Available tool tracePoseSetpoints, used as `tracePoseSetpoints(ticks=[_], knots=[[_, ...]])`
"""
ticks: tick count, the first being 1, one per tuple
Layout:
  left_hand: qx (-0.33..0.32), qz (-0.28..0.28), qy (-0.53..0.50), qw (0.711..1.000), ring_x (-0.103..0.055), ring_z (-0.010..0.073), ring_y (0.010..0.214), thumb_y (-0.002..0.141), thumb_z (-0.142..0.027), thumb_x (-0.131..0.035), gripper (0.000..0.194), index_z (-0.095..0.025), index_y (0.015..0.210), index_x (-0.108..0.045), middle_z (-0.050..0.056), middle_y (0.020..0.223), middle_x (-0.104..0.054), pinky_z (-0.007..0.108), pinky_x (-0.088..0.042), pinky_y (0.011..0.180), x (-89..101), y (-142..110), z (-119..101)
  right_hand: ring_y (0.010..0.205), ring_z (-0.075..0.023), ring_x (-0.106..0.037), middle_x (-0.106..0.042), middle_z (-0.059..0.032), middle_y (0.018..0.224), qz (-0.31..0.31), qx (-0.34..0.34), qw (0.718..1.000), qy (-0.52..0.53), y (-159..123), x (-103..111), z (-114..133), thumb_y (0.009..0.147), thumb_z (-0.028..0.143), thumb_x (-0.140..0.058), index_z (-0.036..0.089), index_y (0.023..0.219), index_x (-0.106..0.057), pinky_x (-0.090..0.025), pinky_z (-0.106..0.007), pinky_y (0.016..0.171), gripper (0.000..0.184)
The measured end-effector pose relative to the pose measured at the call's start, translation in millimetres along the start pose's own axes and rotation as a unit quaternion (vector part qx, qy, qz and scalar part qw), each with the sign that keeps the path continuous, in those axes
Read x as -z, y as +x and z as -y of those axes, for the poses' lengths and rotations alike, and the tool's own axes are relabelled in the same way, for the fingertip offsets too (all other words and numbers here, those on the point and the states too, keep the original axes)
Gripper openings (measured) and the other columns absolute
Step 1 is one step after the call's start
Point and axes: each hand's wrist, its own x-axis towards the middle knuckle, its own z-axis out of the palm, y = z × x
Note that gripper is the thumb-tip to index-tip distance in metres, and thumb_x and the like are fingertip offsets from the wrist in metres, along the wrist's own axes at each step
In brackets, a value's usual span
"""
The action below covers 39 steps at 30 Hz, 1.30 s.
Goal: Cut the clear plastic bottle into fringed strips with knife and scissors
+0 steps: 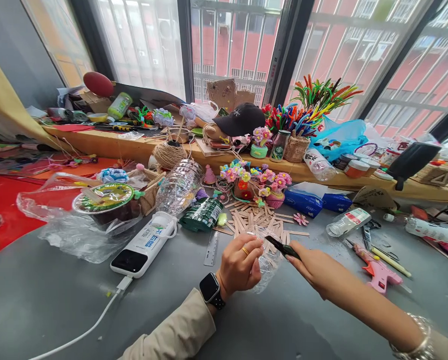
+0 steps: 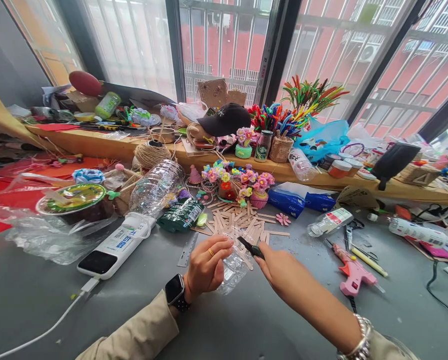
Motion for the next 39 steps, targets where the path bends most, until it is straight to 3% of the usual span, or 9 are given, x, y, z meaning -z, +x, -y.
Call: tracePoseSetpoints(ticks=[11,17,22,39], knots=[[-0.013,0.003,0.003,1.0,-0.061,0.0204,0.087,0.068,-0.012,-0.038,0.025,-0.016,0.085,-0.057,0.007,0.088,-0.068,0.036,-0.051,0.079,1.3,-0.9,0.7,0.067,-0.0226,-0.064,-0.069,-0.0075,0.073,-0.023,0.007,1.0,-0.018,-3.1,-2.5,-4.7,0.088,0.031,-0.025,0.02,0.102,-0.049,-0.029,-0.023,0.049,0.029],[-0.006,0.005,-0.003,1.0,-0.061,0.0198,0.086,0.068,-0.012,-0.037,0.025,-0.016,0.083,-0.057,0.007,0.087,-0.068,0.035,-0.052,0.077,1.1,-0.3,-0.6,0.062,-0.0223,-0.064,-0.068,-0.0072,0.071,0.001,0.0,1.0,-0.026,-2.7,-1.7,-5.2,0.088,0.032,-0.027,0.02,0.099,-0.049,-0.027,-0.023,0.046,0.028],[-0.007,0.004,0.002,1.0,-0.061,0.0201,0.086,0.068,-0.012,-0.038,0.025,-0.015,0.082,-0.058,0.007,0.087,-0.068,0.035,-0.052,0.077,1.6,0.5,0.4,0.071,-0.0226,-0.064,-0.069,-0.0093,0.079,-0.028,0.01,0.999,-0.015,-0.7,-3.7,-2.6,0.089,0.031,-0.027,0.019,0.101,-0.049,-0.031,-0.023,0.05,0.028],[0.003,0.006,-0.004,1.0,-0.061,0.0193,0.087,0.069,-0.009,-0.036,0.025,-0.015,0.082,-0.057,0.006,0.087,-0.068,0.034,-0.052,0.077,3.3,1.4,0.7,0.072,-0.0257,-0.065,-0.069,-0.0115,0.079,-0.008,-0.013,1.0,-0.017,-6.7,-5.0,-0.7,0.089,0.031,-0.024,0.018,0.103,-0.047,-0.027,-0.024,0.048,0.03]])
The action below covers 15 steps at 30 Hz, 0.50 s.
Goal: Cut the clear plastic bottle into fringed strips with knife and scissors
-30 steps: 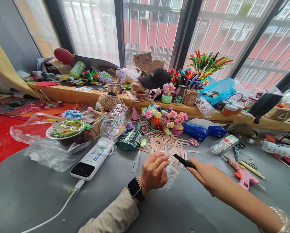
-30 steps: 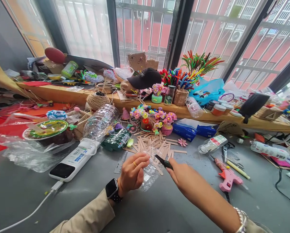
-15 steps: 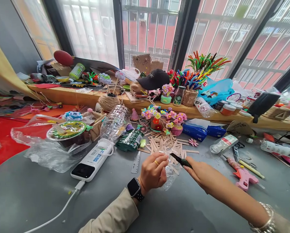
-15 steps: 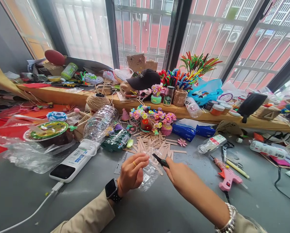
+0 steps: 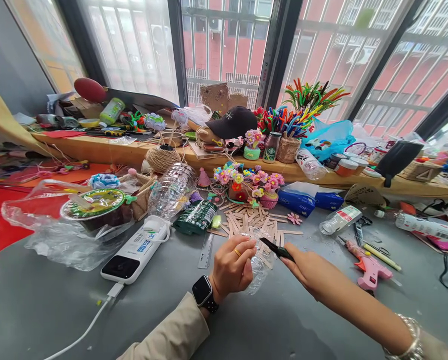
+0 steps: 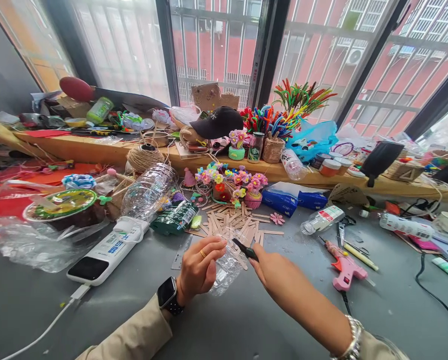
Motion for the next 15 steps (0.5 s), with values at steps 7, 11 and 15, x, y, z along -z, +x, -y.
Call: tracePoseSetpoints(ticks=[7,11,15], knots=[[-0.006,0.011,-0.005,1.0,-0.06,0.0192,0.087,0.069,-0.01,-0.036,0.025,-0.015,0.082,-0.057,0.006,0.086,-0.068,0.034,-0.051,0.077,-0.4,0.0,-1.0,0.073,-0.0259,-0.065,-0.069,-0.0117,0.08,0.005,0.004,1.0,-0.002,3.6,1.7,3.0,0.089,0.03,-0.026,0.017,0.102,-0.048,-0.027,-0.024,0.048,0.029],[0.015,-0.002,-0.002,1.0,-0.06,0.0188,0.086,0.07,-0.009,-0.036,0.024,-0.015,0.08,-0.057,0.007,0.086,-0.067,0.033,-0.051,0.077,-0.4,-0.9,-0.6,0.074,-0.0249,-0.065,-0.069,-0.0122,0.082,0.0,0.007,1.0,0.007,7.2,3.9,6.7,0.089,0.028,-0.029,0.017,0.107,-0.047,-0.028,-0.024,0.049,0.028],[0.007,0.004,-0.005,1.0,-0.06,0.0192,0.086,0.07,-0.01,-0.036,0.024,-0.015,0.08,-0.057,0.007,0.085,-0.067,0.033,-0.052,0.076,0.2,-1.1,0.3,0.075,-0.0257,-0.065,-0.069,-0.0128,0.083,0.014,0.0,1.0,0.002,5.6,5.4,7.2,0.089,0.028,-0.029,0.017,0.105,-0.048,-0.028,-0.024,0.049,0.028]])
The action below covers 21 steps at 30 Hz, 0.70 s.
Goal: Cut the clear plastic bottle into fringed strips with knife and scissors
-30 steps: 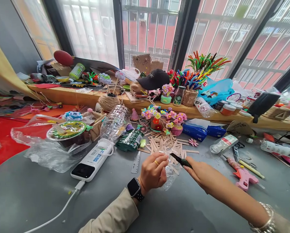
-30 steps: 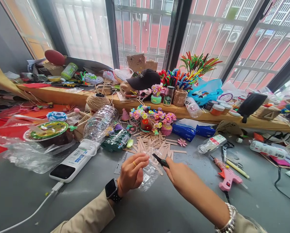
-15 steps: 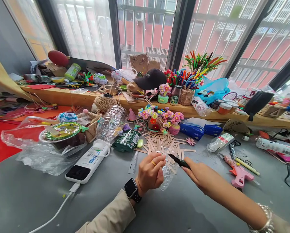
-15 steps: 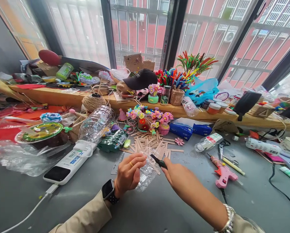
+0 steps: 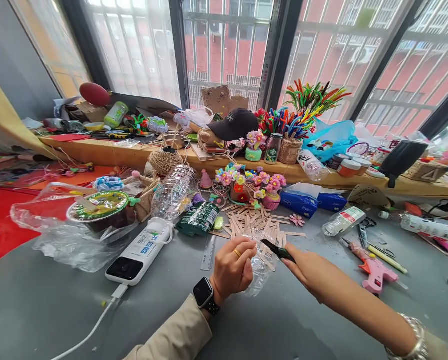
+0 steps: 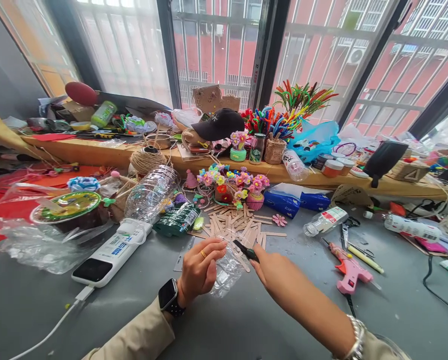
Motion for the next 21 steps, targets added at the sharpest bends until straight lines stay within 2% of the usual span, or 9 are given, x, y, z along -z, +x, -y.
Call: tracePoseSetpoints(ticks=[7,12,21], knots=[[-0.004,0.0,0.003,1.0,-0.06,0.0199,0.088,0.069,-0.009,-0.037,0.025,-0.016,0.082,-0.057,0.006,0.087,-0.067,0.035,-0.052,0.077,-0.1,0.1,-1.1,0.078,-0.0257,-0.065,-0.069,-0.0125,0.085,-0.024,0.003,1.0,-0.003,0.5,-8.3,-4.3,0.089,0.029,-0.027,0.017,0.108,-0.046,-0.031,-0.025,0.051,0.029],[-0.009,0.006,0.0,1.0,-0.06,0.0198,0.087,0.069,-0.01,-0.037,0.024,-0.015,0.081,-0.057,0.006,0.086,-0.068,0.035,-0.052,0.077,-0.3,-0.7,-2.3,0.077,-0.0274,-0.065,-0.069,-0.0132,0.084,-0.007,-0.005,1.0,-0.013,-0.8,-4.9,-2.4,0.089,0.028,-0.027,0.017,0.104,-0.048,-0.031,-0.025,0.051,0.028],[-0.017,0.012,-0.002,1.0,-0.06,0.019,0.086,0.069,-0.012,-0.037,0.024,-0.016,0.081,-0.058,0.006,0.085,-0.067,0.034,-0.052,0.076,-1.0,-1.0,-3.9,0.075,-0.0255,-0.065,-0.07,-0.0131,0.083,-0.012,-0.006,1.0,-0.019,-3.0,-4.0,-1.2,0.09,0.029,-0.026,0.017,0.104,-0.048,-0.03,-0.024,0.05,0.029]])
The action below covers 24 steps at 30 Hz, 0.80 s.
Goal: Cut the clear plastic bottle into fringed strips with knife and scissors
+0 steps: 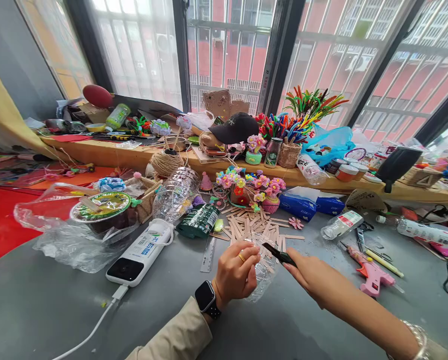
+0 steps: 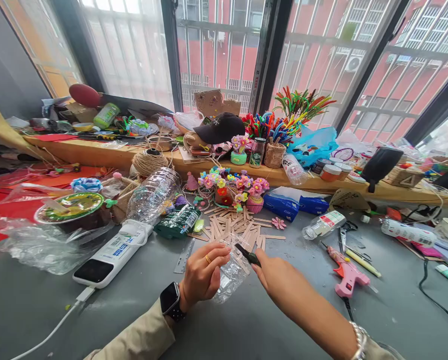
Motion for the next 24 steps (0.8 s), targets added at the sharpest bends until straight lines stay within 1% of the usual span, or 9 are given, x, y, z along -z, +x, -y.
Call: tracePoseSetpoints(ticks=[2,7,11,14,16,20,24], knots=[[0.007,-0.003,0.007,1.0,-0.06,0.0193,0.086,0.069,-0.012,-0.038,0.024,-0.016,0.081,-0.058,0.006,0.085,-0.067,0.034,-0.052,0.076,-0.4,-0.1,-0.7,0.074,-0.0251,-0.065,-0.07,-0.0125,0.082,-0.001,-0.003,1.0,0.004,-0.8,-0.8,-0.1,0.09,0.029,-0.025,0.017,0.102,-0.049,-0.029,-0.024,0.05,0.029],[0.018,-0.009,0.016,1.0,-0.06,0.0189,0.087,0.069,-0.011,-0.037,0.024,-0.016,0.081,-0.058,0.006,0.086,-0.067,0.034,-0.052,0.077,0.7,0.1,0.1,0.077,-0.0237,-0.065,-0.069,-0.0136,0.086,-0.001,-0.001,1.0,0.014,3.1,-2.4,3.5,0.089,0.027,-0.028,0.016,0.106,-0.047,-0.031,-0.024,0.052,0.028],[0.018,-0.002,0.008,1.0,-0.06,0.0189,0.086,0.069,-0.01,-0.037,0.024,-0.016,0.08,-0.058,0.006,0.084,-0.067,0.034,-0.052,0.077,1.7,1.3,-0.2,0.072,-0.0218,-0.065,-0.07,-0.0103,0.081,-0.002,0.005,1.0,0.012,2.7,-1.6,1.3,0.09,0.028,-0.026,0.018,0.102,-0.049,-0.031,-0.023,0.051,0.028],[0.01,-0.002,0.007,1.0,-0.06,0.0196,0.085,0.069,-0.011,-0.038,0.023,-0.015,0.079,-0.058,0.006,0.084,-0.067,0.034,-0.052,0.076,1.7,1.9,-1.1,0.073,-0.023,-0.065,-0.07,-0.0116,0.081,-0.014,0.01,1.0,0.013,2.8,-1.2,0.3,0.089,0.028,-0.028,0.017,0.104,-0.049,-0.031,-0.023,0.05,0.028],[0.016,-0.007,0.01,1.0,-0.06,0.0194,0.086,0.069,-0.01,-0.038,0.023,-0.015,0.08,-0.058,0.007,0.085,-0.067,0.034,-0.052,0.076,2.1,1.9,-1.0,0.072,-0.0224,-0.065,-0.069,-0.0114,0.081,-0.018,0.015,1.0,0.016,2.8,-0.9,-0.2,0.089,0.028,-0.03,0.017,0.105,-0.049,-0.032,-0.023,0.05,0.028],[0.026,-0.009,0.009,1.0,-0.06,0.0184,0.086,0.071,-0.01,-0.036,0.024,-0.016,0.08,-0.058,0.006,0.084,-0.067,0.033,-0.052,0.077,3.3,1.7,0.2,0.063,-0.0193,-0.064,-0.068,-0.0071,0.073,0.001,0.005,0.999,0.038,-0.5,0.5,-2.4,0.089,0.028,-0.029,0.019,0.098,-0.052,-0.029,-0.021,0.047,0.026],[0.037,-0.011,0.006,0.999,-0.06,0.0186,0.087,0.072,-0.01,-0.036,0.024,-0.016,0.08,-0.058,0.007,0.085,-0.067,0.034,-0.051,0.078,4.1,1.4,1.3,0.067,-0.0207,-0.064,-0.068,-0.008,0.074,-0.019,0.008,0.999,0.045,-2.5,2.3,-1.6,0.089,0.03,-0.028,0.019,0.1,-0.05,-0.028,-0.022,0.048,0.027]])
